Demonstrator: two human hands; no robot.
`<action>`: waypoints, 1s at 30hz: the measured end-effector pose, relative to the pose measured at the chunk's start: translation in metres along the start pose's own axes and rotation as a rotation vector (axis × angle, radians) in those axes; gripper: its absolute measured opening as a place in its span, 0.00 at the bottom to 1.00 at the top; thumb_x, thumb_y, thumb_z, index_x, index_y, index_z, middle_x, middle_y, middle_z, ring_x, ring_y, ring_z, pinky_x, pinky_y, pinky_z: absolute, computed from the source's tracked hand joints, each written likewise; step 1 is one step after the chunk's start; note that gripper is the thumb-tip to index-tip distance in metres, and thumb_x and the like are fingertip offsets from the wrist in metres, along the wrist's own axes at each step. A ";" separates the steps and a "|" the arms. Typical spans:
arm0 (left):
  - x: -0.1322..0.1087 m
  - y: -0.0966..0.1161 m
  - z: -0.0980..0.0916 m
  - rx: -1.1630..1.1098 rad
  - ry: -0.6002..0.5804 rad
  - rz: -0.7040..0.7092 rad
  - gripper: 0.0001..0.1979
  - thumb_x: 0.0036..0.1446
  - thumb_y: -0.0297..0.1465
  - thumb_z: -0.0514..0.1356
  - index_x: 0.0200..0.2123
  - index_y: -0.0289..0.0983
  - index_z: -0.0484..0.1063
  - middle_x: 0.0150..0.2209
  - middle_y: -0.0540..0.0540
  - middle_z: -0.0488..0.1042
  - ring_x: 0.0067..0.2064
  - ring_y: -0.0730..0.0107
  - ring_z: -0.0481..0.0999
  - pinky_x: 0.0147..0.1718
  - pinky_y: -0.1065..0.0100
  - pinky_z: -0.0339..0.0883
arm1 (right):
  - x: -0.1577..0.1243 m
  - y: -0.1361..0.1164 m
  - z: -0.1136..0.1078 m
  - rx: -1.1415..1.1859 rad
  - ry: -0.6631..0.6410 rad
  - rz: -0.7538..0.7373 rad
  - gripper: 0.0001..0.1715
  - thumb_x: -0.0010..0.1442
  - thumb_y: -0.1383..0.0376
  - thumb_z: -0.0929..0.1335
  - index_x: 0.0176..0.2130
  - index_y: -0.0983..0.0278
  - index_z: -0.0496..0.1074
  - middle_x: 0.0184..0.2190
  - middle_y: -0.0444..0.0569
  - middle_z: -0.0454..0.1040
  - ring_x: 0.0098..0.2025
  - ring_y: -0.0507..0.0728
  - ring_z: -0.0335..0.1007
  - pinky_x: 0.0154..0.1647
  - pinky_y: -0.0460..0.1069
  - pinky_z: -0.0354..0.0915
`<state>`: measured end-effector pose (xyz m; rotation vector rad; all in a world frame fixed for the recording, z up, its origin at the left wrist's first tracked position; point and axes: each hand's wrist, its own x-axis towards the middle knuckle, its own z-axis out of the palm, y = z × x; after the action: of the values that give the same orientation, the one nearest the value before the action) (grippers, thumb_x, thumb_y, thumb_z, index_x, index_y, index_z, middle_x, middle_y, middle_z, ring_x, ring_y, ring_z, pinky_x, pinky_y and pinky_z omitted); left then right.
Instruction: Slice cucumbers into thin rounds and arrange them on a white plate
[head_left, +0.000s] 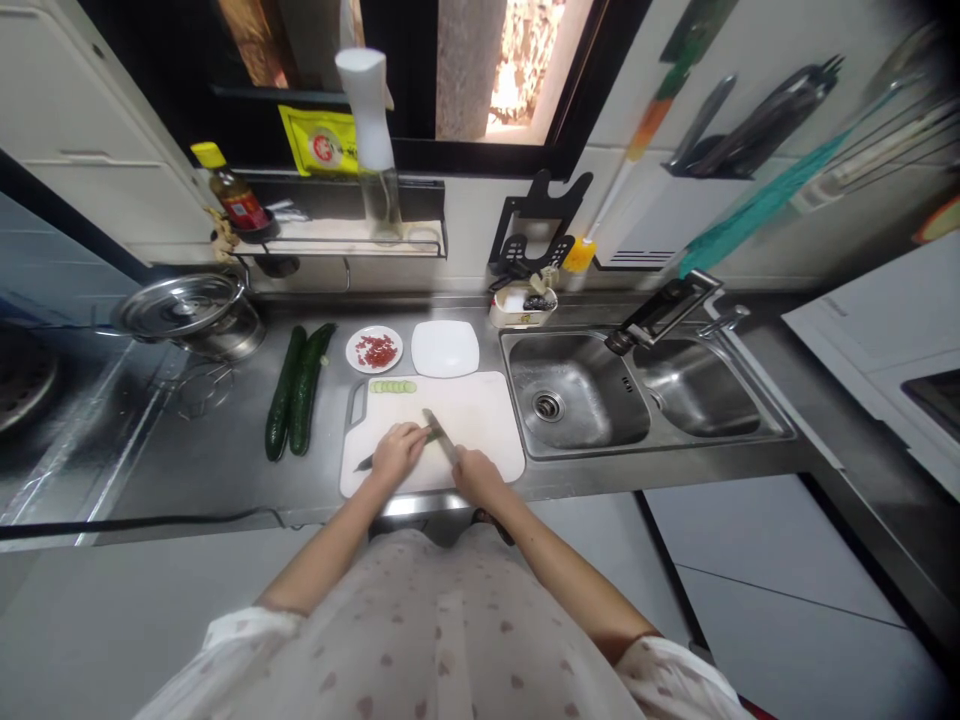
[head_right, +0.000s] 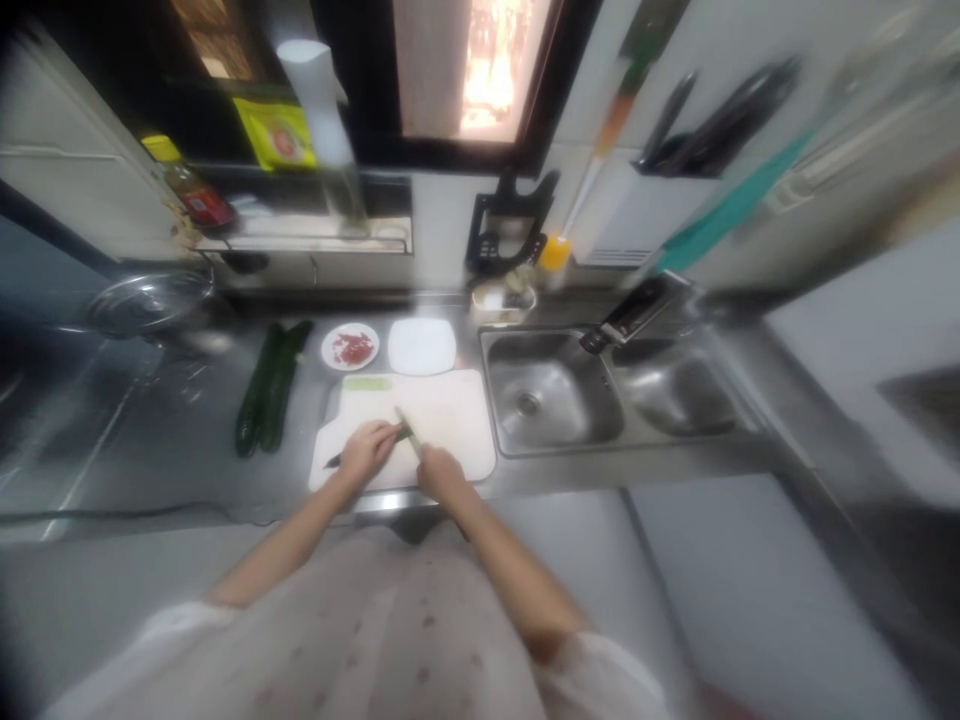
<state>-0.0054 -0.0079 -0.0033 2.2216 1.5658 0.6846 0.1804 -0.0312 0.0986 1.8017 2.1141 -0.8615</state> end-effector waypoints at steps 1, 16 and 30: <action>0.000 0.000 0.000 0.000 -0.002 -0.003 0.14 0.64 0.33 0.53 0.47 0.43 0.76 0.40 0.45 0.75 0.43 0.66 0.70 0.43 0.65 0.66 | 0.001 -0.001 -0.001 0.002 0.002 -0.002 0.17 0.63 0.72 0.59 0.50 0.68 0.66 0.42 0.59 0.75 0.44 0.59 0.72 0.41 0.48 0.61; 0.001 0.002 -0.003 -0.001 -0.015 0.000 0.14 0.64 0.33 0.54 0.47 0.43 0.76 0.40 0.45 0.75 0.43 0.66 0.70 0.43 0.65 0.66 | 0.018 -0.005 0.006 -0.009 0.045 -0.031 0.18 0.63 0.71 0.58 0.51 0.68 0.66 0.42 0.59 0.75 0.45 0.59 0.71 0.43 0.49 0.62; 0.001 0.002 -0.005 -0.002 -0.017 0.002 0.14 0.64 0.33 0.53 0.48 0.43 0.76 0.40 0.46 0.75 0.43 0.66 0.70 0.43 0.66 0.65 | 0.010 -0.003 0.004 -0.015 0.016 -0.024 0.17 0.63 0.71 0.58 0.50 0.68 0.66 0.42 0.60 0.75 0.46 0.60 0.72 0.42 0.49 0.63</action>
<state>-0.0063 -0.0076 0.0024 2.2220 1.5549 0.6660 0.1744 -0.0254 0.0910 1.7845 2.1506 -0.8376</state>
